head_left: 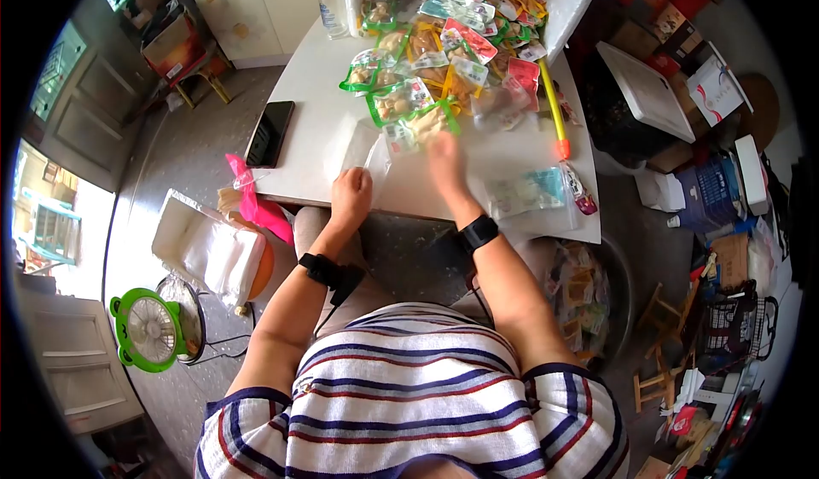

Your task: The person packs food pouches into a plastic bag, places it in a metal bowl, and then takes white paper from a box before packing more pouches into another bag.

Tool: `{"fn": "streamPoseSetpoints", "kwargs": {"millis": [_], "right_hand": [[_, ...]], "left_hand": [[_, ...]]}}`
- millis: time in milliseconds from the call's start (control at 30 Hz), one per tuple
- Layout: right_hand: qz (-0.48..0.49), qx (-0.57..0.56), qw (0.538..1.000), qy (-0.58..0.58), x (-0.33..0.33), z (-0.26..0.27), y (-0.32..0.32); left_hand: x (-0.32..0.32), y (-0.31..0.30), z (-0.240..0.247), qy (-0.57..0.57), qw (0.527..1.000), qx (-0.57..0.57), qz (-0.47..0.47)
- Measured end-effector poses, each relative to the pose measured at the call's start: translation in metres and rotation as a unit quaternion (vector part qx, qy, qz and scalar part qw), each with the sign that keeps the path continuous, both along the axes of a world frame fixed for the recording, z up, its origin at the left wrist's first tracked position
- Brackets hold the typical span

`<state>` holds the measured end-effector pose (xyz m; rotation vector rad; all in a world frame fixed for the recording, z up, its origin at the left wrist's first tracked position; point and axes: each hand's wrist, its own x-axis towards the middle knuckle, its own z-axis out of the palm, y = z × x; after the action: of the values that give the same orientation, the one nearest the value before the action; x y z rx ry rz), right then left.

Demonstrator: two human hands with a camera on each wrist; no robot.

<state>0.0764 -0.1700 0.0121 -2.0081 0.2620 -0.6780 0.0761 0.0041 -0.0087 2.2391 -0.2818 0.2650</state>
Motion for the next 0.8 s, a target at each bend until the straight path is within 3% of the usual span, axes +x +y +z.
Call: {"fn": "streamPoseSetpoints", "kwargs": {"millis": [33,100,233,267,367,467,567,700,733,800], "right_hand": [[-0.018,0.026,0.999,0.018,0.005,0.011,-0.013],[-0.066,-0.033,0.997,-0.004,0.027,-0.012,-0.044],[-0.027,0.165,0.981,0.103,0.063,-0.051,-0.065],[-0.052,0.151,0.978,0.138,0.066,-0.058,-0.064],[0.003,0.273,0.952,0.14,0.049,-0.028,-0.046],[0.015,0.331,0.94,0.086,0.044,-0.034,-0.044],[0.081,0.451,0.889,0.026,0.021,-0.014,-0.047],[0.096,0.349,0.927,-0.1,-0.002,-0.001,-0.064],[0.101,0.429,0.895,-0.066,-0.008,0.004,-0.069],[0.102,0.324,0.938,-0.061,-0.009,0.003,-0.075]], "left_hand": [[0.001,0.0,-0.004,-0.015,1.0,0.012,-0.012],[0.004,0.001,-0.017,-0.045,0.998,0.037,-0.037],[0.003,-0.004,-0.027,-0.071,0.996,0.057,-0.01],[0.003,-0.005,-0.029,-0.068,0.996,0.049,-0.007],[0.003,-0.007,-0.026,-0.064,0.997,0.038,0.004],[0.002,-0.004,-0.023,-0.027,0.999,0.036,0.005],[0.002,-0.004,-0.021,-0.002,1.0,0.03,0.0],[-0.001,-0.011,-0.017,-0.012,0.999,0.039,0.002],[-0.002,-0.014,-0.016,-0.006,0.998,0.058,0.003],[-0.002,-0.019,-0.013,0.007,0.995,0.095,0.007]]}}
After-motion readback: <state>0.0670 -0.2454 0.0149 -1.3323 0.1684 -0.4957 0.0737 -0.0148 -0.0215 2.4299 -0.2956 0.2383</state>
